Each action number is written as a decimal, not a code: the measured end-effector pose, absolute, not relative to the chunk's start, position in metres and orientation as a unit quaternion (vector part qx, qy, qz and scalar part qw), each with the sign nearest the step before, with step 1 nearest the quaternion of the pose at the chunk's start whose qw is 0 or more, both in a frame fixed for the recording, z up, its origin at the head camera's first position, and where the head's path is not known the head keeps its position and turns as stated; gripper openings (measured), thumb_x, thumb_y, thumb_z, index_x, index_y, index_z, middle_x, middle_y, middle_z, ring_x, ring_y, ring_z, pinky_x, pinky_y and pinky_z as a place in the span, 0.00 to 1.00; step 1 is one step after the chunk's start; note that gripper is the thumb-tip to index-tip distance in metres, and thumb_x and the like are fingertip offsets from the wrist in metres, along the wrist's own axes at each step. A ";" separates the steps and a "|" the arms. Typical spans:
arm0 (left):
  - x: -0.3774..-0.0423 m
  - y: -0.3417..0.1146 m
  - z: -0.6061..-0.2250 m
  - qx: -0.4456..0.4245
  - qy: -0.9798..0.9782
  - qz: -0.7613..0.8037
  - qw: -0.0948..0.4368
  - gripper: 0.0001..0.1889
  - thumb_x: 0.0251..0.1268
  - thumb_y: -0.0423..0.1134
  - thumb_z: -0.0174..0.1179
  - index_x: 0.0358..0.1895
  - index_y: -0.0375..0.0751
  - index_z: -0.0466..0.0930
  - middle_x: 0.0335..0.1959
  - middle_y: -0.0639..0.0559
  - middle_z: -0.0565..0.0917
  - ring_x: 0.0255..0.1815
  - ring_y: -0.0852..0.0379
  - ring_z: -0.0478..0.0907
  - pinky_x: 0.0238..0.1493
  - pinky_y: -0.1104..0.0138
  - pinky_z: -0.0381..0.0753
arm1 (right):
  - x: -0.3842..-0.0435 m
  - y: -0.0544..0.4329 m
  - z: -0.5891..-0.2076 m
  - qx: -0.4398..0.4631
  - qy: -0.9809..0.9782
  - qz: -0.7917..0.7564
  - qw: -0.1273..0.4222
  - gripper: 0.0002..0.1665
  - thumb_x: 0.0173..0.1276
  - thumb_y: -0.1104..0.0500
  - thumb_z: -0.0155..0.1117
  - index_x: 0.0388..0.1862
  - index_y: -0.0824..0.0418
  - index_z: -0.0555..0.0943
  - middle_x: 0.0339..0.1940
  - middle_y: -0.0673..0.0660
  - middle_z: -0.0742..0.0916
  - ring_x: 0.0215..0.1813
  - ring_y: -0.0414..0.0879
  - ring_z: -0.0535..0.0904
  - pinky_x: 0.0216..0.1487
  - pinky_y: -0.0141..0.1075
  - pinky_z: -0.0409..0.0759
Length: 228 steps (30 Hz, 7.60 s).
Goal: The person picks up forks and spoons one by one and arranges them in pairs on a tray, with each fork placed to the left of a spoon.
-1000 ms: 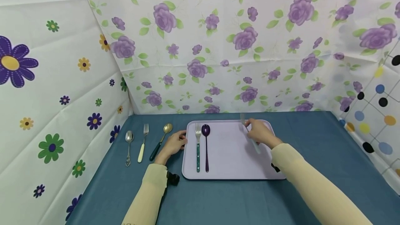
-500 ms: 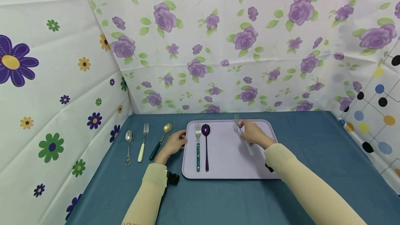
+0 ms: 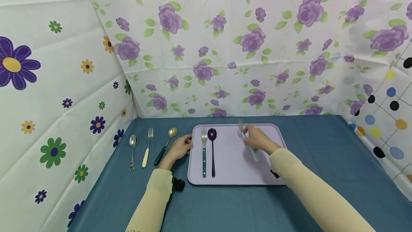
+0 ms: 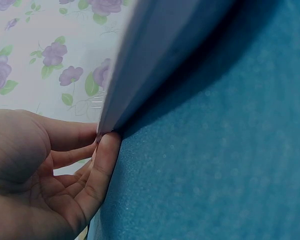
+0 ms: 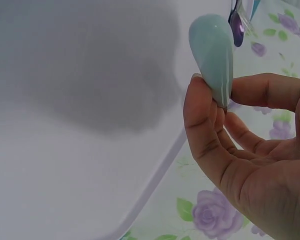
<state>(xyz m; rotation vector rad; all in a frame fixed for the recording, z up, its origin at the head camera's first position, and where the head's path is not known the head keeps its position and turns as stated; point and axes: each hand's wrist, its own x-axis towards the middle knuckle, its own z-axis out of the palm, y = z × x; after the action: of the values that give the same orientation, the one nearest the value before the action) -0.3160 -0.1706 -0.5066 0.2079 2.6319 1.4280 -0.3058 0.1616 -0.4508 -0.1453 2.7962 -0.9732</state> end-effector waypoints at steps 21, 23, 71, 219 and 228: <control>-0.317 -0.171 -0.508 0.067 0.875 0.474 0.070 0.25 0.78 0.31 0.56 0.75 0.31 0.70 0.45 0.42 0.79 0.42 0.52 0.81 0.43 0.61 0.87 | -0.305 0.143 -0.451 -0.052 0.935 -0.331 0.114 0.28 0.60 0.73 0.58 0.62 0.71 0.73 0.34 0.63 0.80 0.29 0.53 0.81 0.23 0.42 0.87; -0.316 -0.171 -0.507 0.068 0.874 0.475 0.071 0.25 0.78 0.31 0.56 0.75 0.31 0.70 0.45 0.42 0.79 0.42 0.52 0.81 0.43 0.61 0.87 | -0.305 0.142 -0.451 -0.051 0.933 -0.335 0.117 0.29 0.60 0.74 0.57 0.63 0.72 0.73 0.35 0.64 0.80 0.29 0.54 0.82 0.24 0.43 0.87; -0.317 -0.171 -0.506 0.064 0.876 0.474 0.066 0.25 0.77 0.30 0.57 0.74 0.31 0.71 0.45 0.42 0.80 0.42 0.52 0.81 0.42 0.61 0.88 | -0.295 0.081 -0.471 -0.027 0.950 -0.284 0.129 0.12 0.65 0.76 0.56 0.48 0.75 0.74 0.30 0.66 0.81 0.16 0.50 0.82 0.18 0.37 0.83; -0.315 -0.172 -0.507 0.062 0.872 0.482 0.063 0.24 0.77 0.28 0.56 0.73 0.28 0.70 0.47 0.41 0.80 0.46 0.51 0.81 0.43 0.60 0.89 | -0.294 0.298 -0.464 -0.049 0.920 -0.386 0.049 0.30 0.79 0.55 0.61 0.71 0.72 0.71 0.46 0.67 0.82 0.34 0.56 0.79 0.30 0.45 0.81; -0.313 -0.170 -0.506 0.061 0.871 0.484 0.065 0.24 0.77 0.29 0.57 0.73 0.28 0.71 0.46 0.42 0.79 0.46 0.50 0.81 0.43 0.60 0.88 | -0.299 0.318 -0.476 -0.042 0.941 -0.333 0.050 0.30 0.78 0.55 0.61 0.70 0.73 0.71 0.47 0.68 0.83 0.43 0.56 0.81 0.39 0.48 0.81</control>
<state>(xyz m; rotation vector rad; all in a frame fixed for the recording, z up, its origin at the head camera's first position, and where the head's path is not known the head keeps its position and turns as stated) -0.3128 -0.1699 -0.5062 0.1850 2.6285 1.4596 -0.2987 0.3185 -0.4763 -0.1273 2.8655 -1.0142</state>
